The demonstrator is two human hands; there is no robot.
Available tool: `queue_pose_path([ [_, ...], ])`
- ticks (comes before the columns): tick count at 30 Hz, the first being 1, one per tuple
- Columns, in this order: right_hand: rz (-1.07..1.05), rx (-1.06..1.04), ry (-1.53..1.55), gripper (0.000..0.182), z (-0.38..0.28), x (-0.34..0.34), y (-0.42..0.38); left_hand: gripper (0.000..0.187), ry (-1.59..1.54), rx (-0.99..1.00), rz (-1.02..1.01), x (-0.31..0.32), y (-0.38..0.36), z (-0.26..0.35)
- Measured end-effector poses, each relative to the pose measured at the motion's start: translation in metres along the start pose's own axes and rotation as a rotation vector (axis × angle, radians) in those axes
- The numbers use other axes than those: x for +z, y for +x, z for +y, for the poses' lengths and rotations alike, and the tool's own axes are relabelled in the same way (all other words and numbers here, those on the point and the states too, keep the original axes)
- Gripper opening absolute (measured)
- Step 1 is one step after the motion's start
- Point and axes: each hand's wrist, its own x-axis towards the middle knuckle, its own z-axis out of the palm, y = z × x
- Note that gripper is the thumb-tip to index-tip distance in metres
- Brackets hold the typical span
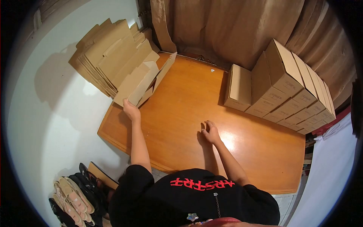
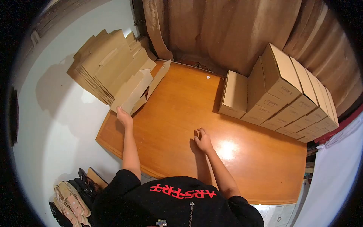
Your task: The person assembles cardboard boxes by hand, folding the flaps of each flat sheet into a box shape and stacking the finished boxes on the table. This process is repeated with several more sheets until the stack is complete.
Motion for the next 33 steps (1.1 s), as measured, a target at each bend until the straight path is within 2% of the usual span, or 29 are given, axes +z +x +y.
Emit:
queue_pose_path([
  [3, 0.131, 0.014, 0.042, 0.047, -0.004, -0.012, 0.003, 0.013, -0.140, 0.109, 0.064, -0.032, -0.012, 0.028],
  [4, 0.206, -0.059, -0.007, 0.045, -0.007, -0.017, 0.003, 0.013, -0.175, 0.163, 0.084, -0.041, -0.017, 0.038],
  [8, 0.366, -0.132, 0.147, 0.045, -0.045, -0.058, 0.001, 0.016, -0.395, 0.273, 0.113, -0.067, -0.036, 0.066],
  [11, 0.611, -0.244, 0.040, 0.050, -0.067, -0.093, -0.005, 0.029, -0.468, 0.305, 0.131, -0.079, -0.050, 0.089],
  [14, 0.835, -0.281, -0.036, 0.058, -0.095, -0.127, -0.022, 0.033, -0.592, 0.268, 0.006, -0.085, -0.061, 0.109],
  [17, 0.474, -0.105, 0.170, 0.062, -0.095, -0.150, -0.047, 0.034, -0.738, 0.273, -0.159, -0.094, -0.073, 0.139],
  [18, 0.521, -0.078, 0.013, 0.057, -0.103, -0.152, -0.058, 0.033, -0.736, 0.282, -0.211, -0.093, -0.077, 0.142],
  [21, 0.370, 0.100, 0.058, 0.049, -0.109, -0.160, -0.087, 0.031, -0.767, 0.297, -0.390, -0.087, -0.091, 0.151],
  [22, 0.432, 0.146, 0.029, 0.036, -0.094, -0.155, -0.093, 0.031, -0.802, 0.290, -0.464, -0.083, -0.095, 0.154],
  [25, 0.442, 0.251, -0.011, 0.034, -0.065, -0.155, -0.119, 0.032, -0.850, 0.253, -0.640, -0.067, -0.113, 0.160],
  [28, 0.520, 0.249, -0.088, 0.026, -0.050, -0.161, -0.144, 0.030, -0.833, 0.205, -0.777, -0.051, -0.130, 0.168],
  [31, 0.615, 0.392, -0.146, 0.020, -0.061, -0.168, -0.167, 0.031, -0.746, 0.170, -0.924, -0.038, -0.150, 0.179],
  [32, 0.616, 0.481, -0.083, 0.020, -0.069, -0.172, -0.171, 0.024, -0.719, 0.195, -1.037, -0.019, -0.155, 0.166],
  [33, 0.620, 0.485, -0.117, 0.022, -0.062, -0.172, -0.176, 0.027, -0.627, 0.238, -1.021, -0.020, -0.162, 0.169],
])
